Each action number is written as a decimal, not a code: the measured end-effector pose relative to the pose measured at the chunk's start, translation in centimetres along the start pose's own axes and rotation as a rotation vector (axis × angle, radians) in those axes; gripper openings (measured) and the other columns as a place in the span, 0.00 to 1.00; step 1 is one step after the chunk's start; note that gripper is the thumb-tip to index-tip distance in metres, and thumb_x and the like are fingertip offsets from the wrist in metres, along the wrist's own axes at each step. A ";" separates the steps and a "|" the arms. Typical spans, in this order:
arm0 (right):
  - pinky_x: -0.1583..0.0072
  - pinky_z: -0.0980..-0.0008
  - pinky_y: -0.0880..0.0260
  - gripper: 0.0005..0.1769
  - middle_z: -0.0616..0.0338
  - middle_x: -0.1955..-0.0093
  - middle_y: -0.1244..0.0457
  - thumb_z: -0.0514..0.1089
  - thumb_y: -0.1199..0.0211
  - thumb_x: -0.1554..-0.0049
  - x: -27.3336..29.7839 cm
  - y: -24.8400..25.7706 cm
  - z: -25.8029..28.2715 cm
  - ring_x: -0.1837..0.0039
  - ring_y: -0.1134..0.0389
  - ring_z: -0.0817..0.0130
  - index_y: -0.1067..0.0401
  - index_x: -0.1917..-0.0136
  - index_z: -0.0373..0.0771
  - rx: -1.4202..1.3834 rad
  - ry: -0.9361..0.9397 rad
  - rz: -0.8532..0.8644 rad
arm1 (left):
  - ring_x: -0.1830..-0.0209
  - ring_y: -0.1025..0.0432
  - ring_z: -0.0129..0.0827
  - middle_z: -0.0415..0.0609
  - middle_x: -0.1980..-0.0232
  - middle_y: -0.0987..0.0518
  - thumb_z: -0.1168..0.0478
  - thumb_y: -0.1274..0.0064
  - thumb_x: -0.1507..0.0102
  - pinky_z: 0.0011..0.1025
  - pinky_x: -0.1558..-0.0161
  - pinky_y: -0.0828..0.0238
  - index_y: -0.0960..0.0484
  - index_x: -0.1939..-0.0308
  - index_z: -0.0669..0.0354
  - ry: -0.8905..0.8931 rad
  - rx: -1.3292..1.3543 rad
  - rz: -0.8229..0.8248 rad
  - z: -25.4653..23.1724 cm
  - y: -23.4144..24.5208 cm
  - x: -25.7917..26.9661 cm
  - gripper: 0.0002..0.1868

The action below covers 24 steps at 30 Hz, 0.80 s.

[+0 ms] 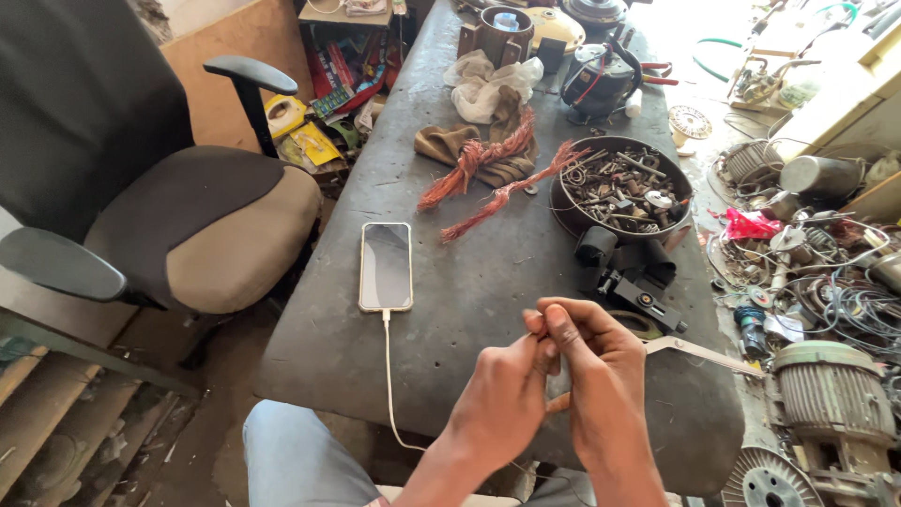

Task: The person strips the insulation from a bundle of copper wires by hand, separating the strands and placing the stripped wires on the workbench. The person repeatedly pulls and twists the wire to remove the outer coating.

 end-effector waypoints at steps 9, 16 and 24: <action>0.47 0.70 0.27 0.24 0.55 0.54 0.26 0.49 0.48 0.38 3.3 2.7 -4.1 0.50 0.25 0.71 0.29 0.33 0.37 0.263 -0.045 0.335 | 0.81 0.49 0.19 0.35 0.75 0.45 0.43 0.59 0.29 0.22 0.78 0.53 0.31 0.64 0.55 0.411 1.078 -0.067 1.5 1.7 -1.4 0.21; 0.60 0.77 0.31 0.12 0.64 0.68 0.38 0.40 0.36 0.41 6.1 2.9 -8.3 0.65 0.39 0.81 0.19 0.46 0.36 0.408 0.031 0.114 | 0.80 0.51 0.20 0.36 0.75 0.45 0.44 0.61 0.27 0.23 0.77 0.54 0.31 0.63 0.56 0.370 1.030 -0.094 1.2 3.3 -2.2 0.20; 0.61 0.75 0.35 0.14 0.61 0.69 0.33 0.41 0.33 0.43 7.6 3.7 -6.0 0.65 0.37 0.80 0.19 0.44 0.38 0.603 0.094 0.178 | 0.82 0.55 0.18 0.33 0.77 0.49 0.46 0.60 0.27 0.23 0.81 0.61 0.31 0.65 0.55 0.376 1.019 -0.223 1.0 4.1 -1.7 0.19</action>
Point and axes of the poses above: each hand's wrist, its own x-axis away from the middle knuckle, its own y-axis out of the back of the hand, z = x × y, the point moved 3 cm from there along -x, towards the middle knuckle
